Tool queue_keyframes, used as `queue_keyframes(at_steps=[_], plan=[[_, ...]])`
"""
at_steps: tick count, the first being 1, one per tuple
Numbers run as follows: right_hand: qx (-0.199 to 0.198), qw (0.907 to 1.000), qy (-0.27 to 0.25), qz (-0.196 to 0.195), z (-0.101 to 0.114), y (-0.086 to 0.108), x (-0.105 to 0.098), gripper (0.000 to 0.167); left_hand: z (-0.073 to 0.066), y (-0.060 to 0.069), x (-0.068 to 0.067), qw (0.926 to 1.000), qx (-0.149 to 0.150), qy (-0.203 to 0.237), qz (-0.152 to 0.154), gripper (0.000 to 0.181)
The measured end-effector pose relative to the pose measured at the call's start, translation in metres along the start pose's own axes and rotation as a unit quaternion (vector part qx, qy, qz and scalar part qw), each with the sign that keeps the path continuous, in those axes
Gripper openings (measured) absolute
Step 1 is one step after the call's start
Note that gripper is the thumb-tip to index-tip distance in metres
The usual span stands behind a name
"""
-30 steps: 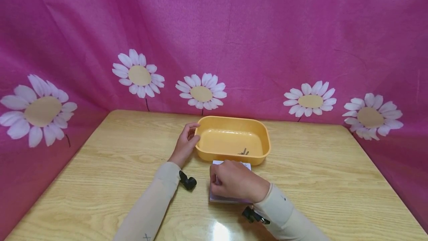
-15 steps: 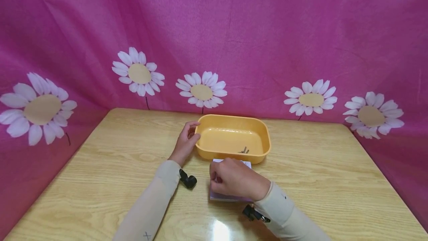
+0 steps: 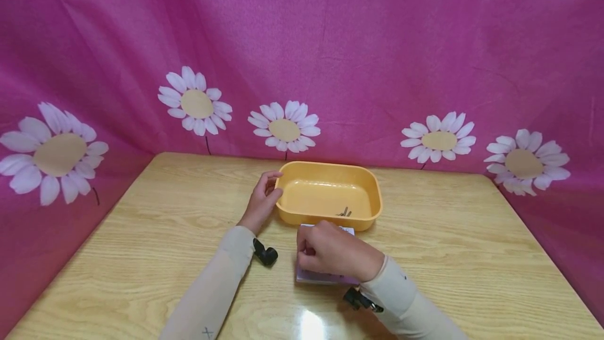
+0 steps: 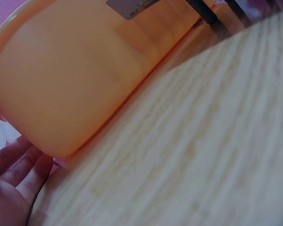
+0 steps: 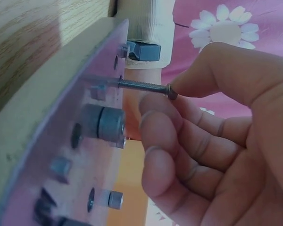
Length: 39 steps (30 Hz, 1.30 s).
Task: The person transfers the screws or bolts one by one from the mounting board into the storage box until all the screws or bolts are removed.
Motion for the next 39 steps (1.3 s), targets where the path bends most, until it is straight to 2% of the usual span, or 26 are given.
queue_keyframes(at_steps=[9,17,23,28,31,35,39], plan=[[-0.015,0.9998,-0.008,-0.008,0.001,0.000,-0.006,0.005,0.002,-0.002,0.000,1.0000,0.002,-0.001,0.002,0.043],[-0.023,0.9993,0.002,-0.031,0.001,0.003,-0.013,0.003,0.032,-0.015,-0.002,0.9999,0.006,0.010,-0.012,0.043],[-0.016,0.9986,-0.003,-0.051,-0.003,0.004,-0.021,0.005,0.033,-0.015,-0.002,0.9995,0.016,-0.003,-0.028,0.041],[-0.009,0.9979,-0.009,-0.063,-0.007,0.006,-0.025,0.005,0.035,-0.015,-0.001,0.9996,0.011,-0.006,-0.026,0.040],[-0.010,0.9967,-0.011,-0.079,-0.009,0.007,-0.029,0.004,0.020,-0.009,-0.001,0.9998,0.009,-0.007,-0.016,0.042],[0.007,0.9951,-0.023,-0.096,-0.015,0.007,-0.035,0.004,0.000,0.001,0.000,0.9999,0.002,-0.015,-0.005,0.043],[0.024,0.9924,-0.033,-0.117,-0.024,0.008,-0.041,0.007,0.000,0.001,0.000,0.9997,0.008,-0.020,-0.006,0.043]])
Point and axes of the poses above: each hand's wrist, its own y-axis away from the middle knuckle, its own x-axis out of the palm, z = x × y, the point moved 7 cm from there along -y, towards the middle knuckle, and after that the axes turned 2 degrees about -y, right-handed, at the moved point
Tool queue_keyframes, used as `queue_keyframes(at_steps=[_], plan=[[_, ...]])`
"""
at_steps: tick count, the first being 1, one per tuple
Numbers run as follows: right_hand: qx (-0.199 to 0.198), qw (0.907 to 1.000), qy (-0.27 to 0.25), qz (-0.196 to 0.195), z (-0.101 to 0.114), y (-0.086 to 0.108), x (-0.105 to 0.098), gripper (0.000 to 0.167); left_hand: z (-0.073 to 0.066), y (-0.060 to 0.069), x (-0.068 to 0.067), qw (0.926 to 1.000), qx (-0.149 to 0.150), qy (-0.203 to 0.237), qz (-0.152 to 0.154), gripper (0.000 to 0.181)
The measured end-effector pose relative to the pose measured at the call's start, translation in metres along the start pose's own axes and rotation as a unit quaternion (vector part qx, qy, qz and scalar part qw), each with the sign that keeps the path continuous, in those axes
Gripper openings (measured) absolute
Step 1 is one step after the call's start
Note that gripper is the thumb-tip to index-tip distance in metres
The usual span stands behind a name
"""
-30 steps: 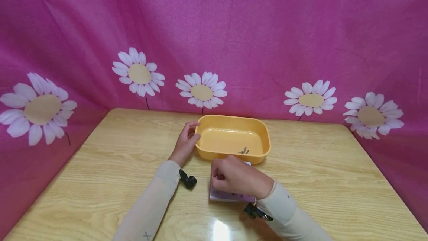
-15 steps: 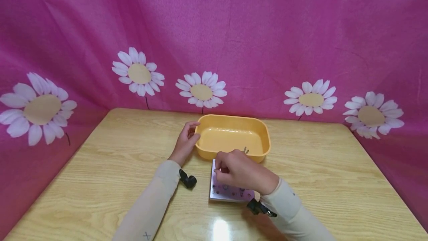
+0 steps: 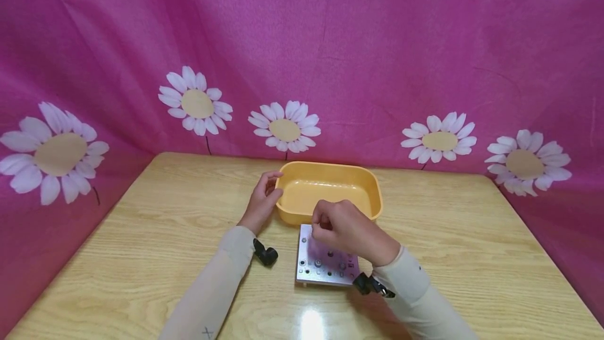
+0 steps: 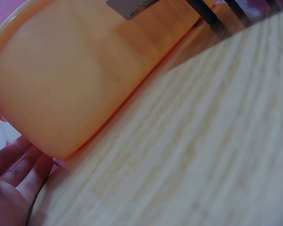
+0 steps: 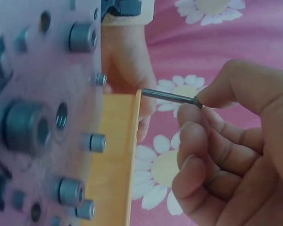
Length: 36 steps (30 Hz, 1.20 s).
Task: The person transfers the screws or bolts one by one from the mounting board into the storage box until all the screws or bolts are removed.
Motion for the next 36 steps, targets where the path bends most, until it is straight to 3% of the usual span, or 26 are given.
queue_keyframes(at_steps=[7,10,15,21,36], plan=[[0.018,0.9996,-0.006,-0.022,-0.011,-0.001,-0.007,0.008,0.031,-0.016,0.000,0.9997,0.003,0.022,-0.007,0.044],[0.016,0.9995,-0.005,-0.028,-0.013,-0.002,-0.008,0.007,0.036,-0.016,0.000,0.9996,0.005,0.024,-0.013,0.043],[0.008,0.9991,-0.009,-0.040,-0.016,-0.005,-0.012,0.005,0.037,-0.015,-0.002,0.9995,0.008,0.018,-0.024,0.041],[0.029,0.9977,-0.010,-0.061,-0.029,-0.008,-0.019,0.006,0.035,-0.016,0.000,0.9996,0.006,0.009,-0.026,0.040],[0.048,0.9962,0.017,-0.070,-0.052,-0.019,-0.022,0.003,0.024,-0.015,-0.001,0.9999,-0.003,0.011,-0.002,0.045]])
Point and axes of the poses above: each hand's wrist, its own y-axis away from the middle knuckle, its own x-axis out of the palm, z = x × y, the point moved 7 cm from there along -y, towards the middle knuckle, and after that the axes turned 2 degrees about -y, right-handed, at the moved point
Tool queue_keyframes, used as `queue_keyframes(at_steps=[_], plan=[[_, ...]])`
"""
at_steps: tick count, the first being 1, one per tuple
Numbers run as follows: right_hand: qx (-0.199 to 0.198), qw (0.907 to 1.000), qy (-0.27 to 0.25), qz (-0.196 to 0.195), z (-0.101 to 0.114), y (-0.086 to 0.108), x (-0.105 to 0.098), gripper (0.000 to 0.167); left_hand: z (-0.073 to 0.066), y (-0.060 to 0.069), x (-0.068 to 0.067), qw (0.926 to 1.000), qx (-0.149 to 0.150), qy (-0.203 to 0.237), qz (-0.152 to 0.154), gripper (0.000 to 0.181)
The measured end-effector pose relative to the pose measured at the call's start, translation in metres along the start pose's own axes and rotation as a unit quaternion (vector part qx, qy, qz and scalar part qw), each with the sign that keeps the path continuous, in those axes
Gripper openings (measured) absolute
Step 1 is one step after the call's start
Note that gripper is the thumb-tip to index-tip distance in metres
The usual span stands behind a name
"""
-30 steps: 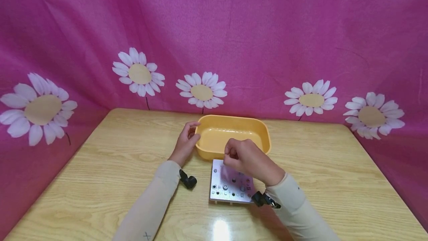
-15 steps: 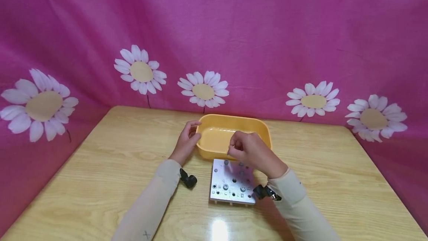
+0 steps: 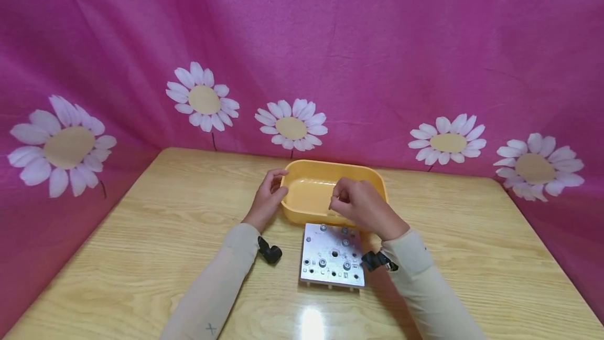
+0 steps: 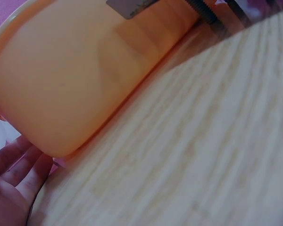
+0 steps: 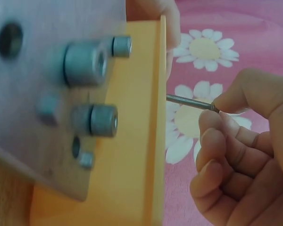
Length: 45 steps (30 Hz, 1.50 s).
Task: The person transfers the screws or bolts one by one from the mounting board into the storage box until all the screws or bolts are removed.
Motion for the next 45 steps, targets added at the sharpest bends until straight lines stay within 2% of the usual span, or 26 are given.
queue_keyframes(at_steps=[5,10,17,18,23,29,38,45], plan=[[0.016,0.9998,0.010,-0.011,-0.011,0.000,-0.003,0.004,0.007,-0.002,0.003,0.9999,0.008,0.008,-0.009,0.043],[0.024,0.9995,0.016,-0.017,-0.021,-0.001,-0.002,0.004,0.011,-0.003,0.003,0.9998,0.011,-0.002,-0.019,0.042],[0.035,0.9990,0.025,-0.013,-0.030,-0.004,0.002,0.005,0.012,-0.003,0.002,0.9997,0.006,-0.010,-0.022,0.040],[0.042,0.9987,0.025,-0.010,-0.032,-0.004,0.003,0.005,0.007,-0.001,0.002,0.9998,0.003,-0.010,-0.018,0.040],[0.047,0.9984,0.032,-0.008,-0.036,-0.005,0.007,0.005,0.004,0.000,0.001,0.9999,0.002,-0.011,-0.013,0.042],[0.047,0.9979,0.045,-0.008,-0.039,-0.004,0.013,0.005,0.009,-0.004,0.000,0.9999,-0.013,0.002,0.000,0.044],[0.067,0.9967,0.046,0.006,-0.044,-0.004,0.017,0.005,0.010,-0.003,0.000,0.9997,0.001,-0.011,-0.020,0.041],[0.084,0.9951,0.050,0.010,-0.049,-0.003,0.017,0.005,0.012,-0.002,0.000,0.9995,-0.005,-0.013,-0.027,0.040]])
Point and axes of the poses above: each hand's wrist, its own y-axis away from the middle knuckle, its own x-axis out of the palm, z = x × y, the point moved 7 cm from there along -y, towards the middle knuckle, and after that the axes turned 2 degrees about -y, right-handed, at the moved point
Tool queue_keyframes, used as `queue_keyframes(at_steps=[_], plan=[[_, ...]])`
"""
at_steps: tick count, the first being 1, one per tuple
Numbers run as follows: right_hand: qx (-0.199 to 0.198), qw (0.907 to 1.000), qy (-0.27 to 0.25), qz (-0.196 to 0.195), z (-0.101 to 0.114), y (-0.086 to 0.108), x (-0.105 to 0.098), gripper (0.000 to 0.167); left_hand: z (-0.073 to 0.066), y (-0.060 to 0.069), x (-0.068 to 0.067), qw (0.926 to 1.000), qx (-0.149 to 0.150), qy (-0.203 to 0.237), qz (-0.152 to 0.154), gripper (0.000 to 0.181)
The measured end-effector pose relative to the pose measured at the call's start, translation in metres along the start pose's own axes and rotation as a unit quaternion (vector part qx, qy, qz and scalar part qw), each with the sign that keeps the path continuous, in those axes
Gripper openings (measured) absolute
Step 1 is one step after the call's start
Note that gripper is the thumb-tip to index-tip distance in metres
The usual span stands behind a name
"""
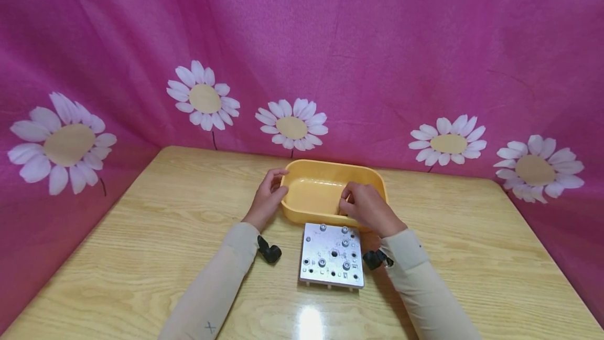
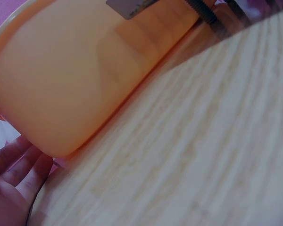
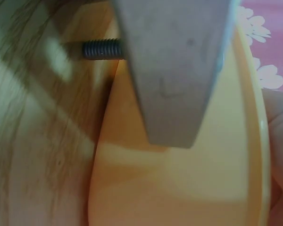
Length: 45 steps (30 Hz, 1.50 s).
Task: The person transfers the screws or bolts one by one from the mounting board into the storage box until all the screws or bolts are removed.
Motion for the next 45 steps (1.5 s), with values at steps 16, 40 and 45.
queue_keyframes(at_steps=[16,40,45], plan=[[-0.018,0.9995,-0.023,0.009,0.028,0.009,-0.015,0.006,-0.001,0.001,0.000,1.0000,0.002,-0.008,0.004,0.041],[-0.092,0.9907,-0.063,0.078,0.076,0.026,-0.005,0.004,-0.002,0.001,0.000,0.9999,0.014,0.004,0.006,0.040],[-0.084,0.9886,-0.041,0.118,0.082,0.031,0.005,0.007,-0.001,0.000,0.000,0.9998,0.015,0.005,0.008,0.041]])
Point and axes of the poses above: each hand's wrist, its own y-axis away from the middle knuckle, its own x-axis out of the palm, z = x × y, the point moved 7 cm from there along -y, towards the middle knuckle, and after that the axes turned 2 degrees about -y, right-handed, at the moved point
